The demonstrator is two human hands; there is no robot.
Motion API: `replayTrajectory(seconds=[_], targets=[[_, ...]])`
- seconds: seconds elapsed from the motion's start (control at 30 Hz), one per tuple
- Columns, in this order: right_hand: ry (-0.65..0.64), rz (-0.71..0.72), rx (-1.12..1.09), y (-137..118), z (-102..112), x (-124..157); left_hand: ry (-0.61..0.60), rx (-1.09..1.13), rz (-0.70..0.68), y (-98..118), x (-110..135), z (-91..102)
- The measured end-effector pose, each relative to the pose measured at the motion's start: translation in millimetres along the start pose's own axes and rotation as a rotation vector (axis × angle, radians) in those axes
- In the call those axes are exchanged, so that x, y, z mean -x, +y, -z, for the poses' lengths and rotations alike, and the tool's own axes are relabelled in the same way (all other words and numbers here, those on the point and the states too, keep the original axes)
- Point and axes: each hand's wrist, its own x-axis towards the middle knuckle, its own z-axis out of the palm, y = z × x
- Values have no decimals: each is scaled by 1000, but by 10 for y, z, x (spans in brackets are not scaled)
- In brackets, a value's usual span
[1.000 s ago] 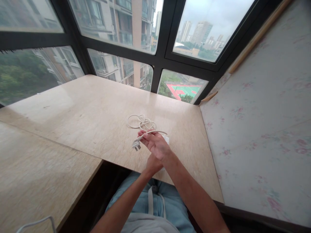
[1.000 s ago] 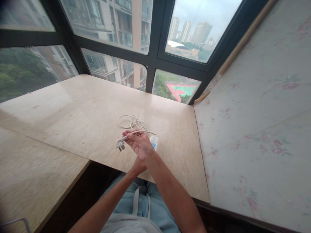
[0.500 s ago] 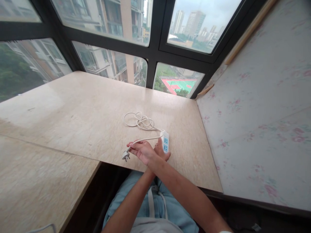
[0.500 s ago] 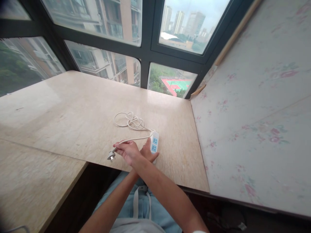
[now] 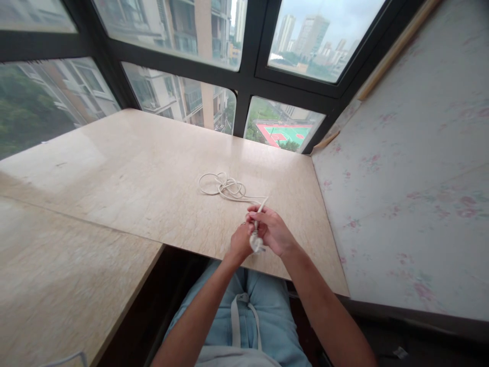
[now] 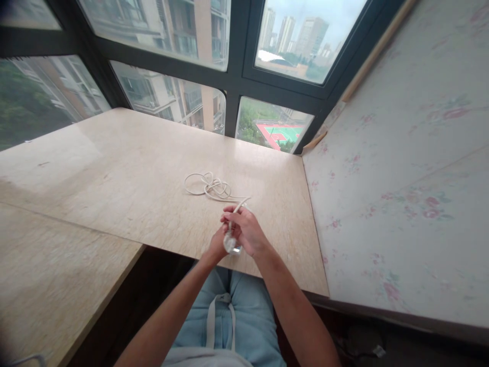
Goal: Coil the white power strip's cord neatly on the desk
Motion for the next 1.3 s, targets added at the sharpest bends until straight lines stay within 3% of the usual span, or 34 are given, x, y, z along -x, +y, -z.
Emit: replayTrajectory(seconds=[0.07, 0.2, 0.37, 0.5, 0.63, 0.73, 0.9, 1.0, 1.1, 1.17, 1.2, 1.3], targets=[[18, 53, 92, -173, 229, 131, 3, -96, 31, -1, 77, 166], [191, 139, 209, -443, 746, 347, -11, -341, 68, -48, 194, 518], [348, 223, 164, -540, 1190, 467, 93, -634, 56, -173, 324, 831], [424, 250, -55, -547, 1278, 494, 224, -710, 0, -348, 355, 997], [484, 314, -196, -625, 1297, 524, 502, -455, -149, -632, 290, 1184], [527, 399, -238, -686, 1350, 548, 607, -319, -243, -862, 221, 1355], [607, 434, -229, -683, 1451, 565, 743, -407, -188, -1129, 98, 1670], [609, 409, -203, -624, 1501, 556, 651, -603, -5, -1147, 48, 1833], [590, 383, -135, -546, 1564, 541, 555, -821, 147, -1001, 46, 1869], [579, 356, -31, -508, 1596, 548, 548, -866, 91, -820, 54, 1778], [575, 344, 38, -501, 1600, 566, 521, -870, -3, -716, 53, 1697], [562, 327, 305, -558, 1534, 710, 364, -779, -159, -422, -4, 1380]])
